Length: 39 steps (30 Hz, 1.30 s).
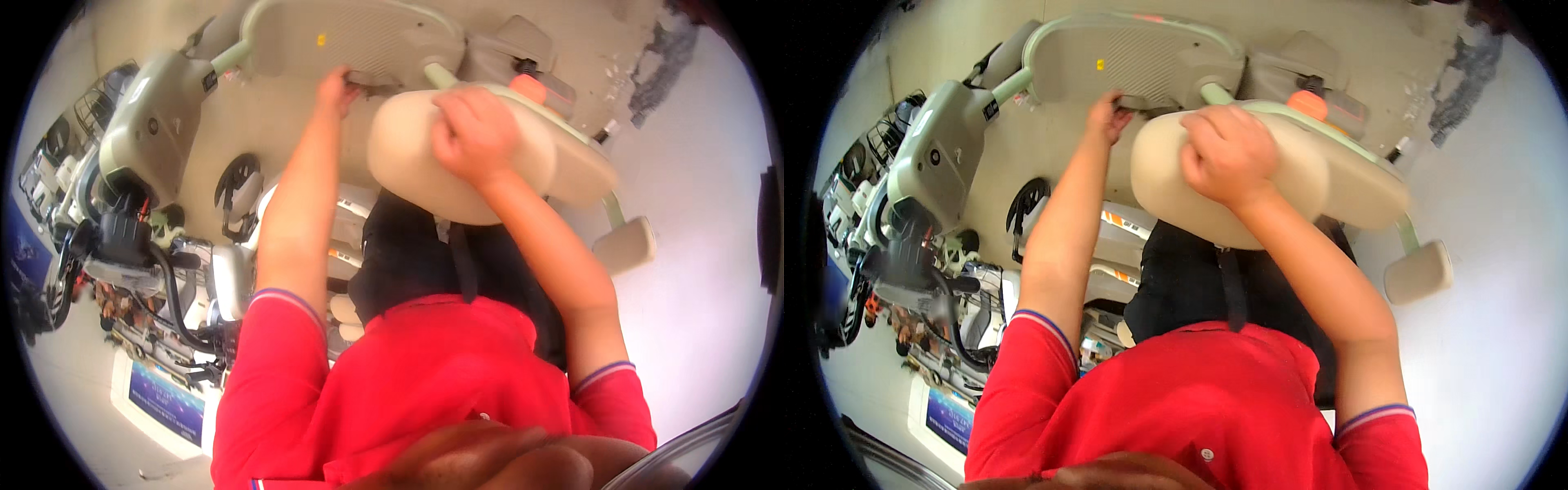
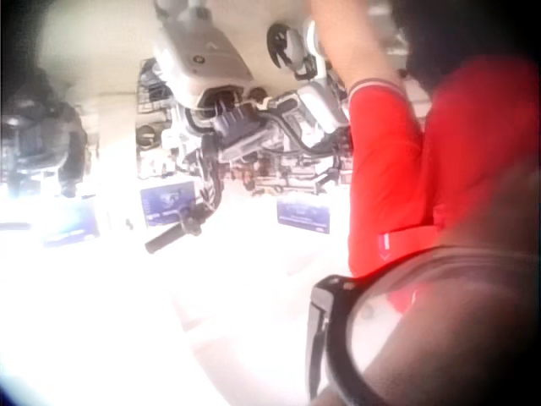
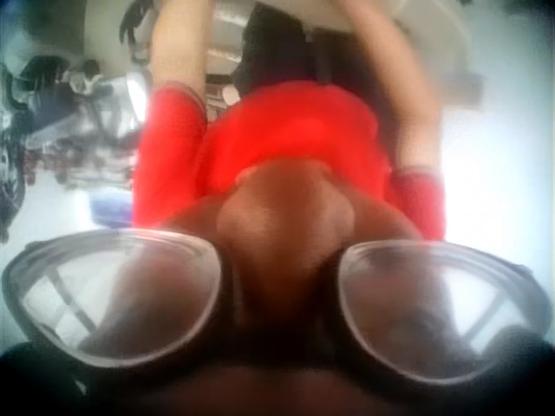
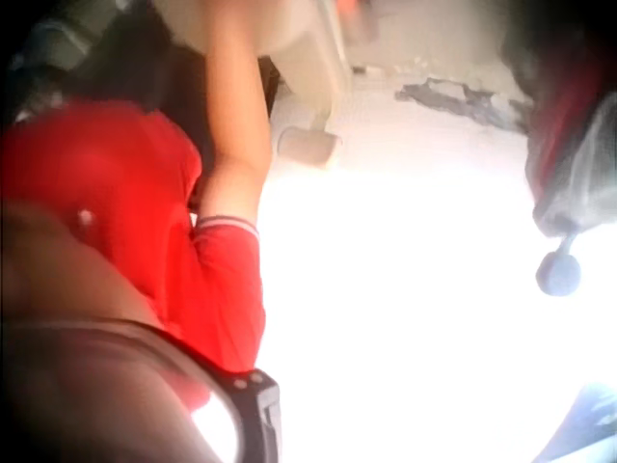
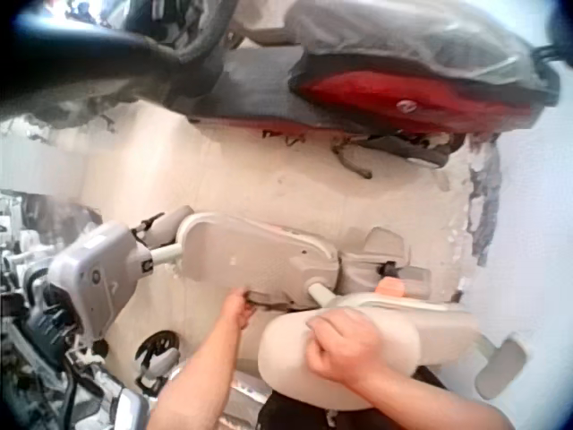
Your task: The person wipes various white and red plastic body panels of a moped using a cloth by hand.
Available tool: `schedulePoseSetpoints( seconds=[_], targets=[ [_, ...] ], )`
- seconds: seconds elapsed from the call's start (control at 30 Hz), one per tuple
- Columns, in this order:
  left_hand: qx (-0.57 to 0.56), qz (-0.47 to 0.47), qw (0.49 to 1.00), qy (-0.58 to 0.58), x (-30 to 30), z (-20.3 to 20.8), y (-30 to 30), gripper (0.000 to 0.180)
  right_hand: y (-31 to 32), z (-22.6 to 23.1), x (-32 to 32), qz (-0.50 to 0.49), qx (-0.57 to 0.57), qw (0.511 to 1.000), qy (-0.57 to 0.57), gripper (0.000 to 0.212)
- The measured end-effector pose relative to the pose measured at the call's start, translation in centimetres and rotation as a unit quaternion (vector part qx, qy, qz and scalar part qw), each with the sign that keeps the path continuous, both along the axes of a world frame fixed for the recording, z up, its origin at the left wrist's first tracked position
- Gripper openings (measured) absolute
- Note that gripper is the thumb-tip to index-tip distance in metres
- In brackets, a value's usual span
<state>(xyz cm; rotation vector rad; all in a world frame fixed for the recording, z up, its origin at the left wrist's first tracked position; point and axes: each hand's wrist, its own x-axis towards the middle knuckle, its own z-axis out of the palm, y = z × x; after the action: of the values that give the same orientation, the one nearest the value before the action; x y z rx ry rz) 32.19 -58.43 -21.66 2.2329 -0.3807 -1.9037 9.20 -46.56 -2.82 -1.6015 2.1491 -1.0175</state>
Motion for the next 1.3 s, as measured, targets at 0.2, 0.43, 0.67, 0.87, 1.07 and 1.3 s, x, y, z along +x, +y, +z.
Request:
schedulePoseSetpoints(
  seconds=[0.2, 0.43, 0.67, 0.87, 1.07, 1.3],
  targets=[
    [-0.211, 0.054, 0.976, -0.003, -4.0, 13.7, -3.0, 0.018, -0.7, 1.1, -0.1, 0.022, 0.069, 0.996, -0.054, 0.020],
    [-0.424, 0.056, 0.903, 0.030, -10.9, 32.7, 4.6, 0.024, -1.4, 7.1, -3.5, 0.044, 0.188, 0.923, -0.332, 0.046],
    [-0.305, -0.001, 0.910, 0.282, -11.8, 43.6, 14.6, 0.029, 7.2, 14.3, -2.8, 0.162, 0.126, 0.912, -0.356, 0.065],
    [-0.306, -0.084, 0.918, 0.237, -9.9, 43.9, 20.5, 0.024, 14.8, 18.3, -2.6, -0.002, 0.248, 0.687, -0.683, 0.038],
    [-0.549, -0.309, 0.776, -0.028, -6.0, 44.2, 20.8, 0.028, 14.7, 24.1, 0.2, -0.031, 0.223, 0.634, -0.740, 0.037],
    [-0.389, -0.285, 0.874, 0.061, 0.5, 45.7, 22.4, 0.039, 12.9, 26.3, 6.2, 0.106, 0.285, 0.752, -0.584, 0.034]
  ],
)
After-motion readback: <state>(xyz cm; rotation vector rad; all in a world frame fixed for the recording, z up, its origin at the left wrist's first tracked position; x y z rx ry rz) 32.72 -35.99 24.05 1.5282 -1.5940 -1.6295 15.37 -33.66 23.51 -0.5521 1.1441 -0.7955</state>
